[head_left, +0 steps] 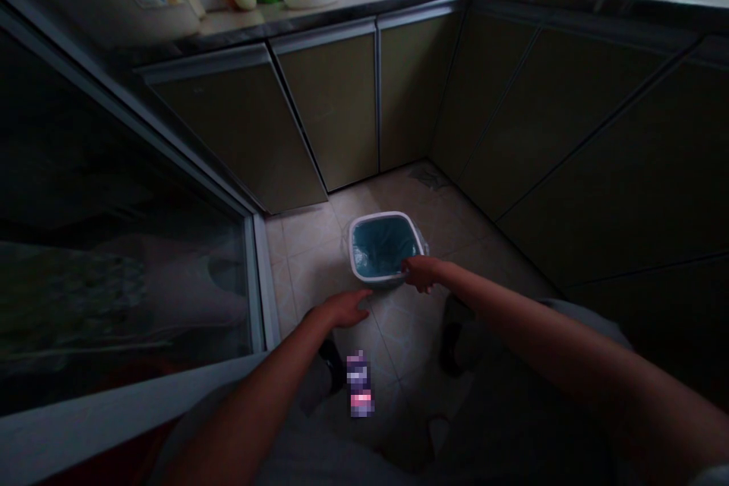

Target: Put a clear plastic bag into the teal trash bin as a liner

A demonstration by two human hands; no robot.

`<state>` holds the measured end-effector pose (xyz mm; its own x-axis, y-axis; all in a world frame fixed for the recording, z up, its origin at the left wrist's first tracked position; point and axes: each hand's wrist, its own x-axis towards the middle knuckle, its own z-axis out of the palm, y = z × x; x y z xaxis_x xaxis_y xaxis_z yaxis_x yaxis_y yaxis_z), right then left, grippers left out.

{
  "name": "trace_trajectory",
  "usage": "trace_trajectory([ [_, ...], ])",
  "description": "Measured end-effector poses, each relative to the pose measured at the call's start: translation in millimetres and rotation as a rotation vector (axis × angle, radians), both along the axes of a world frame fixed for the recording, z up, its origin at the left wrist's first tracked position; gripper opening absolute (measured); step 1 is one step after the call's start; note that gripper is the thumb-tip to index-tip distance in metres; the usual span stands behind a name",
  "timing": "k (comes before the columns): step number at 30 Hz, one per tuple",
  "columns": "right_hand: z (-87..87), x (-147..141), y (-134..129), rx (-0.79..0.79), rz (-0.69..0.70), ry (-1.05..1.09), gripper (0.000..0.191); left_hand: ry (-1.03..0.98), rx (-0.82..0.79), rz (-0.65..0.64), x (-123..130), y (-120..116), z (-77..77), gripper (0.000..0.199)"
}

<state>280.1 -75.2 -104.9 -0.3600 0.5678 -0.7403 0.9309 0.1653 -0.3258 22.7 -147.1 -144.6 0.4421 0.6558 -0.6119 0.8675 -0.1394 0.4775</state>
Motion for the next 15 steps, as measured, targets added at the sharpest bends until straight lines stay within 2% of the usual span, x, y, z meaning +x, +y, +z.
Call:
trace_trajectory([
  [4,35.4,1.0,16.0,-0.040,-0.055,0.038,0.042,0.022,0.035,-0.027,3.7,0.8,0.2,0.085],
  [8,69.4,12.5,35.1,0.084,-0.194,0.128,0.046,-0.006,0.060,-0.012,5.1,2.5,-7.4,0.092],
  [10,81.2,18.1,45.7,0.236,-0.224,0.162,0.042,-0.002,0.066,0.013,5.2,3.6,-10.5,0.092],
  [12,88.4,21.4,57.3,0.450,-0.224,0.170,0.039,0.008,0.061,0.032,5.6,4.6,-11.8,0.090],
  [15,90.8,21.8,76.6,0.708,-0.235,0.234,0.050,0.004,0.037,0.046,7.0,5.6,-11.9,0.088],
])
